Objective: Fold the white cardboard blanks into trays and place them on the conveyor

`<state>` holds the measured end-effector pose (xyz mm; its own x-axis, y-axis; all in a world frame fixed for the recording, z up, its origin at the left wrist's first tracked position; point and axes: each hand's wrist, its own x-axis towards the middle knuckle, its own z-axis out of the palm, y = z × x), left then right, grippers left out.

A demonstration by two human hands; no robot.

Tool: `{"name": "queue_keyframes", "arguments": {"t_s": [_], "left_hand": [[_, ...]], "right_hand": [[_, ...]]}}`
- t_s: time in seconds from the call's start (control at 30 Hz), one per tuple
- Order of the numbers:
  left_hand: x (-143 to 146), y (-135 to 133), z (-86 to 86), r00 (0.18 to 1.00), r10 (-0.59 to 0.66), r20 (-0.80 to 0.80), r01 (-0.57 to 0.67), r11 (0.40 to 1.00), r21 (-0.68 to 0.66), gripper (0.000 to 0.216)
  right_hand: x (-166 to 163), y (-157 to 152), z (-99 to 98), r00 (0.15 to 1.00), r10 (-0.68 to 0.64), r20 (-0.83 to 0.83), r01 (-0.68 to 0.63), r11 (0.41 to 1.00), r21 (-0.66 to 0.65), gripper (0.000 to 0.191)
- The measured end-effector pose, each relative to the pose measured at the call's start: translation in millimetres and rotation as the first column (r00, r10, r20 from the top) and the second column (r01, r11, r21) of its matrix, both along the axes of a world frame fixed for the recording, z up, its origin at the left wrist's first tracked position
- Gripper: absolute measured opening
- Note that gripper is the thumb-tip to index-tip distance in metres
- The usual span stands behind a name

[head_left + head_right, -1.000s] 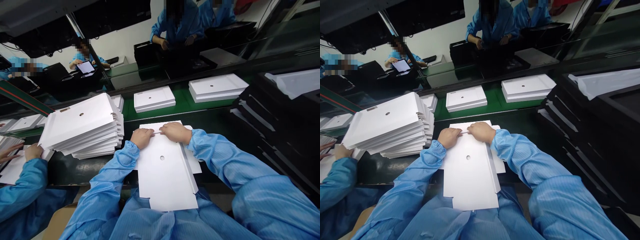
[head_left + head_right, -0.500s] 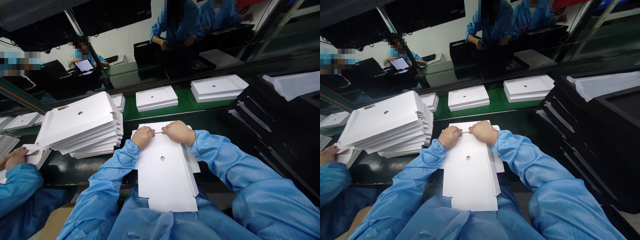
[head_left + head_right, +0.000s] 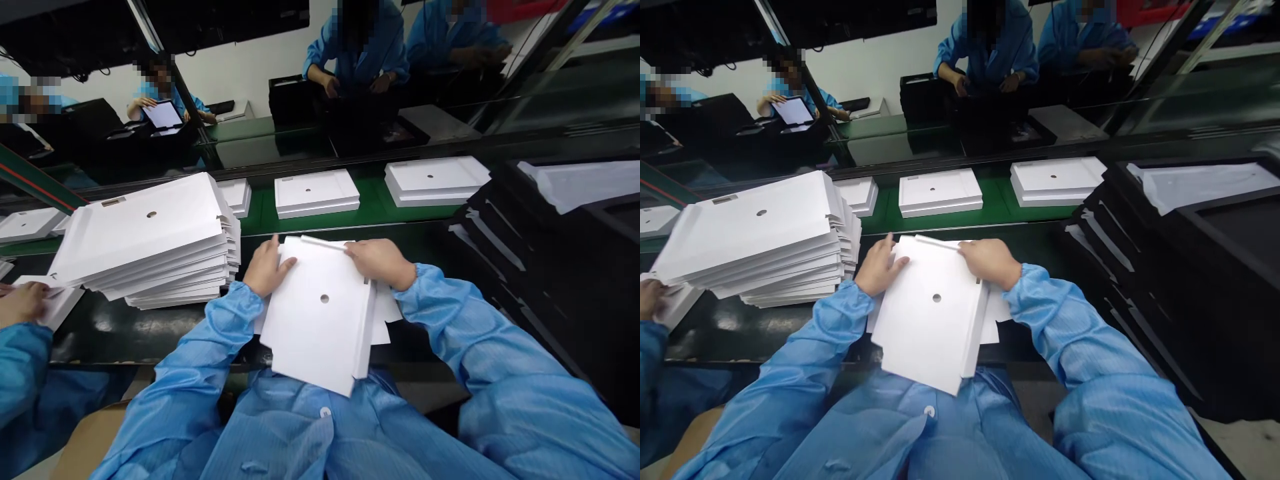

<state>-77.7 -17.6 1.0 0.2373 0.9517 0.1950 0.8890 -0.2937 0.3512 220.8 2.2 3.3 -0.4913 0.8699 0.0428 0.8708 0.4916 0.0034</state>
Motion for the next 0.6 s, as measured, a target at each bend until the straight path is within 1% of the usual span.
{"name": "queue_keyframes", "arguments": {"t_s": [0.03, 0.07, 0.13, 0.17, 0.2, 0.23, 0.27, 0.33, 0.37, 0.43, 0.47, 0.53, 0.57, 0.6], "left_hand": [[-5.4, -3.4, 5.0, 0.996, 0.032, 0.081, -0.024, 0.994, -0.106, 0.083], [-10.2, -6.8, 10.1, 0.987, 0.046, 0.153, -0.009, 0.973, -0.232, 0.089], [-16.3, -12.5, 19.3, 0.971, 0.039, 0.237, 0.072, 0.893, -0.444, 0.098], [-17.7, -14.0, 22.9, 0.969, 0.034, 0.243, 0.097, 0.857, -0.506, 0.100], [-18.1, -14.2, 25.7, 0.974, 0.027, 0.225, 0.100, 0.840, -0.533, 0.098], [-18.0, -12.7, 27.5, 0.982, 0.014, 0.191, 0.092, 0.841, -0.533, 0.093], [-17.5, -9.7, 28.6, 0.989, -0.005, 0.147, 0.081, 0.854, -0.513, 0.085], [-16.2, -0.2, 29.3, 0.997, -0.055, 0.056, 0.075, 0.884, -0.462, 0.063], [-15.5, 5.4, 29.1, 0.997, -0.075, 0.013, 0.073, 0.892, -0.447, 0.053], [-13.2, 15.6, 28.2, 0.992, -0.098, -0.073, 0.057, 0.898, -0.437, 0.044], [-11.6, 19.4, 27.5, 0.988, -0.101, -0.114, 0.042, 0.902, -0.430, 0.042], [-8.0, 23.6, 25.2, 0.977, -0.111, -0.180, 0.027, 0.910, -0.414, 0.040], [-6.7, 24.1, 23.4, 0.973, -0.115, -0.201, 0.024, 0.913, -0.407, 0.039], [-5.9, 23.8, 21.3, 0.970, -0.118, -0.215, 0.022, 0.915, -0.403, 0.037]], "right_hand": [[11.0, -1.2, 0.9, 0.997, -0.071, -0.023, 0.072, 0.997, 0.013, 0.041], [21.5, -3.8, 1.8, 0.989, -0.139, -0.051, 0.140, 0.990, 0.024, 0.042], [39.1, -14.1, 3.0, 0.961, -0.254, -0.106, 0.257, 0.966, 0.017, 0.044], [45.7, -21.7, 3.4, 0.945, -0.301, -0.129, 0.303, 0.953, -0.004, 0.044], [50.6, -30.5, 3.8, 0.930, -0.339, -0.144, 0.338, 0.941, -0.029, 0.043], [54.0, -40.1, 4.2, 0.923, -0.357, -0.141, 0.350, 0.934, -0.070, 0.042], [56.2, -49.9, 4.7, 0.931, -0.344, -0.123, 0.329, 0.936, -0.127, 0.041], [57.4, -67.3, 6.1, 0.965, -0.248, -0.081, 0.220, 0.941, -0.256, 0.038], [56.7, -73.8, 6.6, 0.977, -0.197, -0.077, 0.163, 0.934, -0.318, 0.040], [53.7, -79.6, 5.9, 0.980, -0.159, -0.119, 0.104, 0.920, -0.377, 0.045], [51.6, -78.6, 4.0, 0.970, -0.176, -0.169, 0.105, 0.925, -0.364, 0.044], [47.1, -69.7, -3.5, 0.926, -0.230, -0.300, 0.144, 0.949, -0.282, 0.035], [44.9, -62.8, -8.7, 0.897, -0.245, -0.368, 0.164, 0.957, -0.239, 0.037], [42.9, -55.0, -14.4, 0.872, -0.253, -0.419, 0.173, 0.960, -0.219, 0.048]]}}
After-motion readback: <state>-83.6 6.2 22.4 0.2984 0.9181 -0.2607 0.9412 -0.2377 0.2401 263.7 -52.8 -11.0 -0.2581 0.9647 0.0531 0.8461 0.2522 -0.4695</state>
